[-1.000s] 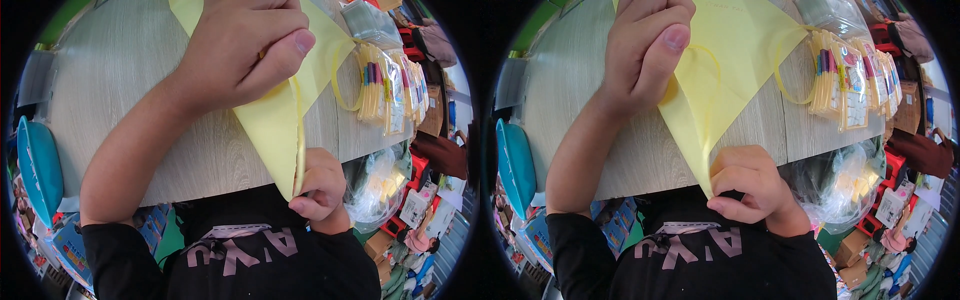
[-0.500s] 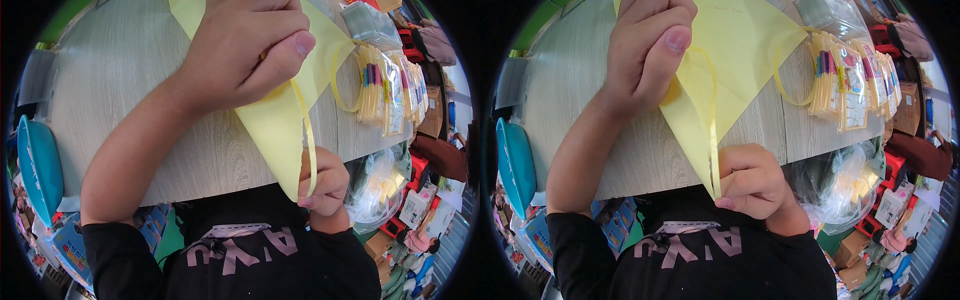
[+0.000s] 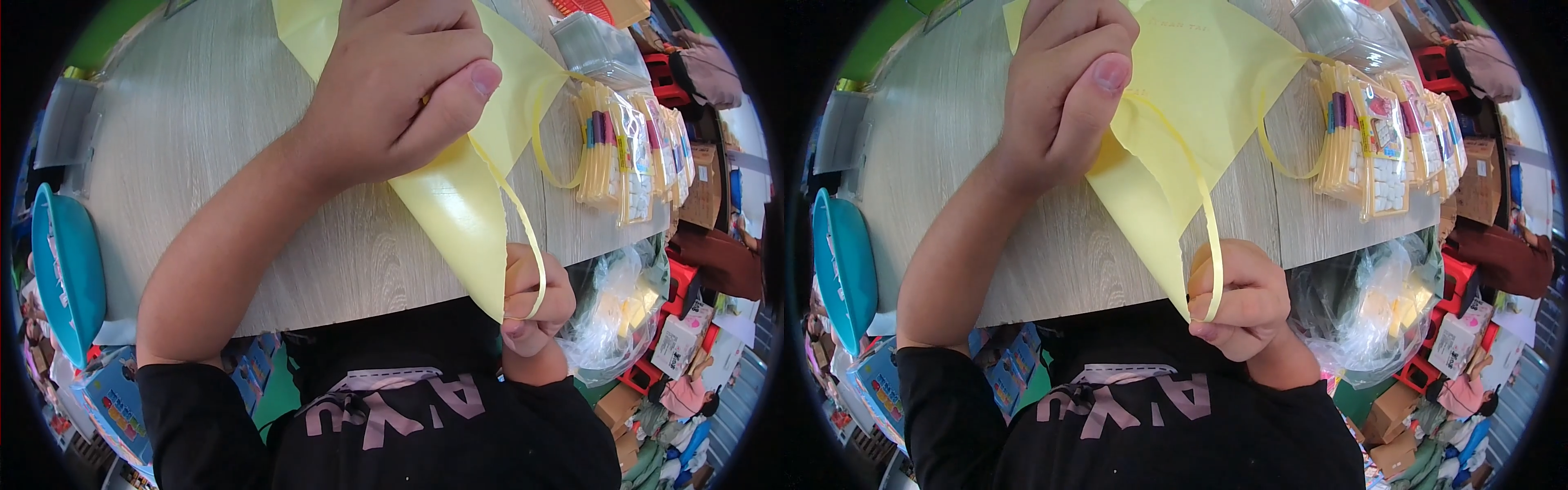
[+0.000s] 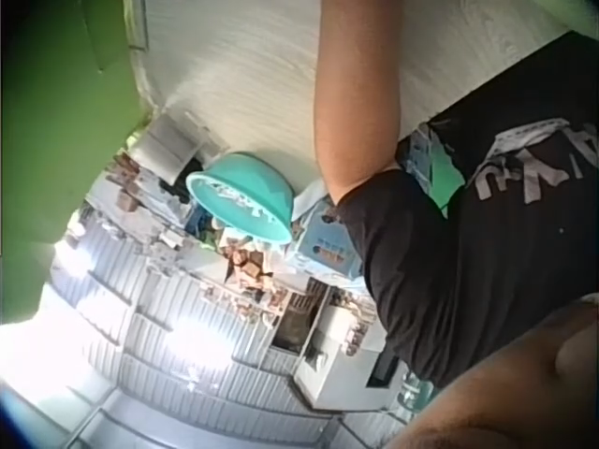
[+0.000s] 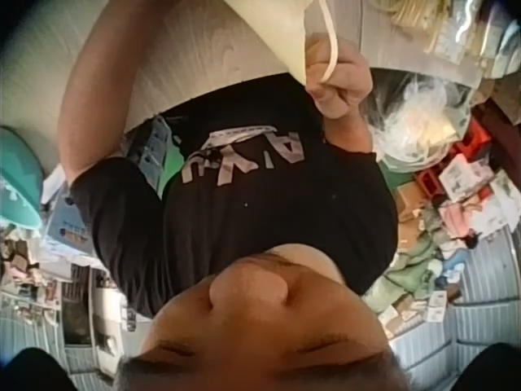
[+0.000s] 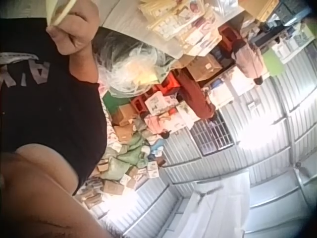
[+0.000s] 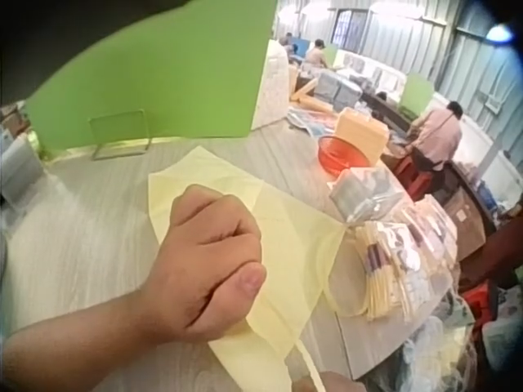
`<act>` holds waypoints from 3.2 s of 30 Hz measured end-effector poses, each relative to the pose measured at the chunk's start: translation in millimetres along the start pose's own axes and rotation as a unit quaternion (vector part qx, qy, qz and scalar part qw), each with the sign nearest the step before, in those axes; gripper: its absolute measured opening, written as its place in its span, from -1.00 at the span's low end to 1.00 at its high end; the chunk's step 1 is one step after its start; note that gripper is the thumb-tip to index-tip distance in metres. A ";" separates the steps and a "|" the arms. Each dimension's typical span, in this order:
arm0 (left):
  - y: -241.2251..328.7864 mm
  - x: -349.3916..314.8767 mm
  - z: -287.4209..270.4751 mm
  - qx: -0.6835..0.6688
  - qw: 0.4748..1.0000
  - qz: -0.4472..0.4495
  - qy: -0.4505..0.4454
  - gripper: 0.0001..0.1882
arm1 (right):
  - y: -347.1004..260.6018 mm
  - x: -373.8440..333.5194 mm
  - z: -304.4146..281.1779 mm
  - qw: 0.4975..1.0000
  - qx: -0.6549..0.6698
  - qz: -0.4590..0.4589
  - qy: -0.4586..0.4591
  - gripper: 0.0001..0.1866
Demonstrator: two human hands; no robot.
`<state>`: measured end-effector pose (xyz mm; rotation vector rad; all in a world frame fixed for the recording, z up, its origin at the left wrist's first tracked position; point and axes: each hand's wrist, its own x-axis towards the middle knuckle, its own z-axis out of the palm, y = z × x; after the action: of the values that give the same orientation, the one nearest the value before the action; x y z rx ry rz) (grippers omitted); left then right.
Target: Peeling a thin adhesive or paper strip from the edge of a large yellow sheet.
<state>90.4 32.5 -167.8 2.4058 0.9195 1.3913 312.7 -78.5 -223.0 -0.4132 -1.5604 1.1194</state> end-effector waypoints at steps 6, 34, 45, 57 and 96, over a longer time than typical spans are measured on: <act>0.5 0.1 1.5 -0.005 1.000 0.001 0.017 -0.85 | 0.4 -1.0 -1.8 1.000 -0.008 -0.012 -0.005 -0.89; -9.8 -5.6 13.6 0.044 0.997 0.040 0.040 -0.84 | 3.3 -8.3 8.2 0.986 -0.110 -0.113 0.046 -0.85; -11.8 0.8 -9.7 0.076 0.995 0.015 0.066 -0.89 | -24.6 18.3 -7.9 0.978 -0.180 -0.106 -0.029 -0.92; 35.3 -50.6 -108.0 0.292 0.952 -0.051 0.077 -0.80 | -24.3 64.2 -18.0 0.825 -0.547 0.138 0.036 -0.89; 91.0 21.4 -159.8 0.120 0.910 -0.321 0.232 -0.63 | -55.1 142.6 22.4 0.966 -0.028 0.016 -0.257 -0.69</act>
<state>1.2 -44.8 -25.2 1.6375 1.8812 1.6400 262.8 -7.1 -95.3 -0.1888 -2.0466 1.2742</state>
